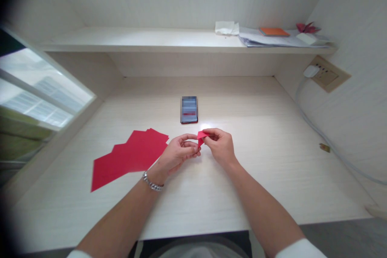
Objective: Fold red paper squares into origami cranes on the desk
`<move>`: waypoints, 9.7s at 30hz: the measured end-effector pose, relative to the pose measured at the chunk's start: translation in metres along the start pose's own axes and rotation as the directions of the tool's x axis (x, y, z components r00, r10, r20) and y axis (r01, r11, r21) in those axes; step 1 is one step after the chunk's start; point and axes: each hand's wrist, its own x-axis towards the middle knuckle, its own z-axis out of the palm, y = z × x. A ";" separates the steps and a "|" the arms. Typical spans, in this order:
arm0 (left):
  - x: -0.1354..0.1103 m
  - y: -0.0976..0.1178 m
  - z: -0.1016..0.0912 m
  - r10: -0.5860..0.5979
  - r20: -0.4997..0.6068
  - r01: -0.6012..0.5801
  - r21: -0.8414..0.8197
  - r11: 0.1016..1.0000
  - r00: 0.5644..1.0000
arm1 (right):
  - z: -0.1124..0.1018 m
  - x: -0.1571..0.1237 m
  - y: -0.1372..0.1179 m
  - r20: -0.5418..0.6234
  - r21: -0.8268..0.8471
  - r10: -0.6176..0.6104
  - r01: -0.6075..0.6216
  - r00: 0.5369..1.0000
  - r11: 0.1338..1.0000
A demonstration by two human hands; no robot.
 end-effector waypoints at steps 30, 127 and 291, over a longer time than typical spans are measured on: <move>-0.001 0.001 -0.001 -0.007 0.024 0.007 -0.002 1.000 1.000 | 0.000 0.001 -0.001 0.041 0.083 0.055 -0.058 0.998 0.995; 0.005 0.004 -0.011 0.147 -0.098 -0.138 0.094 0.986 0.984 | -0.007 -0.001 -0.009 0.354 0.110 0.311 -0.370 0.882 0.922; 0.009 -0.011 -0.004 0.445 -0.091 -0.394 0.331 0.857 0.891 | 0.007 -0.010 -0.006 0.136 0.009 -0.009 0.008 0.991 1.000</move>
